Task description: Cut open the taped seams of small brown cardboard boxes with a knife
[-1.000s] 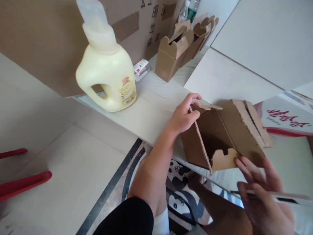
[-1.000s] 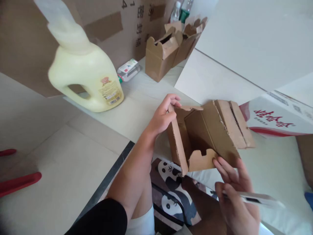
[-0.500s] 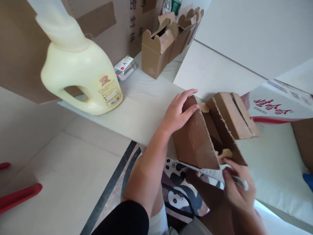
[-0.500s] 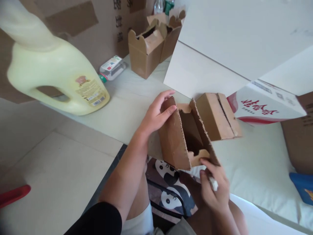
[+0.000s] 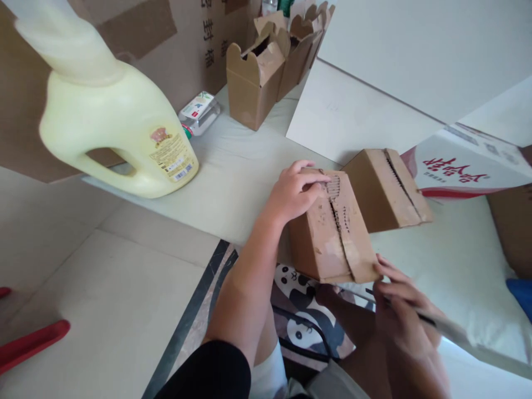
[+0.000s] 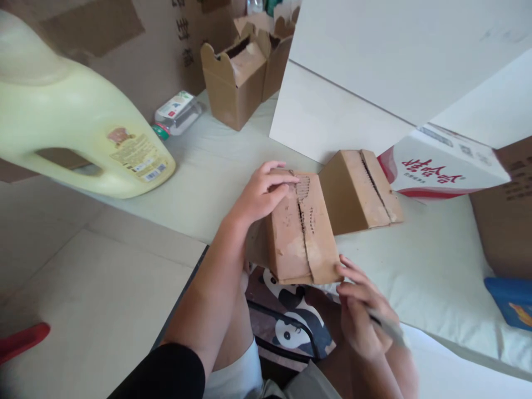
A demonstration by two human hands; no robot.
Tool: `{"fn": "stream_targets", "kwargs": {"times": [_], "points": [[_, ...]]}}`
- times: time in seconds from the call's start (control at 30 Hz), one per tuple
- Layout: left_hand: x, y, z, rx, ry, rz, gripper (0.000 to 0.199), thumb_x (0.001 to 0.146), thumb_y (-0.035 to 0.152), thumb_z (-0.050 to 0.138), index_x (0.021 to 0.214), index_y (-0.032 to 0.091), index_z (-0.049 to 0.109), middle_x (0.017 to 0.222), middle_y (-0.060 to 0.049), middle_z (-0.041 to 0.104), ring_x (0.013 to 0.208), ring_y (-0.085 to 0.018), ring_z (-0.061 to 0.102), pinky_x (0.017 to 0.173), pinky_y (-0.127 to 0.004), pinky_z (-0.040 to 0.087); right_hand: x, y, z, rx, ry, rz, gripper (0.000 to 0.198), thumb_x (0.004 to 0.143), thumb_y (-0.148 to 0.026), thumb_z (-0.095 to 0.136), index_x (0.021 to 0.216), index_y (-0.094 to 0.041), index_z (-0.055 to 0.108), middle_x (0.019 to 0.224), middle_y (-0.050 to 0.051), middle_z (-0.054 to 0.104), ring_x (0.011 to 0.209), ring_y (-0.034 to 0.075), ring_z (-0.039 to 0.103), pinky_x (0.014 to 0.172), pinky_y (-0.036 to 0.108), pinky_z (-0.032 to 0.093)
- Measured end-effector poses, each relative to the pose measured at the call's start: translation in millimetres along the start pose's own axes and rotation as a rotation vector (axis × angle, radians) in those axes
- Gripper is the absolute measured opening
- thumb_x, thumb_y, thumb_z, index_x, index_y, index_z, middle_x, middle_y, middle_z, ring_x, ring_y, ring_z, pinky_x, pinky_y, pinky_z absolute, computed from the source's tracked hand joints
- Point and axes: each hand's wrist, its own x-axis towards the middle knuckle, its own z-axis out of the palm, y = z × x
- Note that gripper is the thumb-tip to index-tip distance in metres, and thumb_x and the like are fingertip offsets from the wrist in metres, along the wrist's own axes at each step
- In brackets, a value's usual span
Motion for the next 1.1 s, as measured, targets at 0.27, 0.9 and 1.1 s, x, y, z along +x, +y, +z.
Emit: {"fn": "stream_targets", "kwargs": {"times": [0.27,0.9,1.1], "points": [[5.2,-9.1,-7.7,-0.171,0.195,-0.104,0.031,0.087,0.022,0.055,0.105,0.025,0.080,0.129,-0.008,0.065,0.130,-0.022,0.057,0.118,-0.040,0.042,11.3,2.7,22.7,0.276,0.277,0.680,0.030,0.074,-0.035,0.077,0.101,-0.024,0.070,0.110,0.006,0.073,0.076,0.016,0.065,0.046,0.023,0.035],[4.6,-27.6,-30.0,-0.511,0.600,-0.441,0.029,0.086,0.028,0.046,0.095,0.025,0.073,0.118,-0.002,0.075,0.121,-0.022,0.064,0.093,-0.035,0.055,54.7,5.9,45.0,0.430,-0.145,0.257,0.032,0.090,-0.050,0.055,0.075,-0.025,0.068,0.162,-0.004,0.045,0.143,0.037,0.050,0.107,0.061,0.047],[-1.3,-34.8,-18.9,-0.371,0.301,-0.504,0.047,0.097,0.054,0.039,0.074,0.022,0.065,0.090,-0.008,0.075,0.092,-0.027,0.070,0.080,-0.041,0.057,61.2,-29.8,36.4,0.295,-0.162,0.055,0.028,0.093,-0.054,0.057,0.096,-0.037,0.079,0.168,-0.015,0.031,0.160,0.032,0.018,0.130,0.062,0.012]]}}
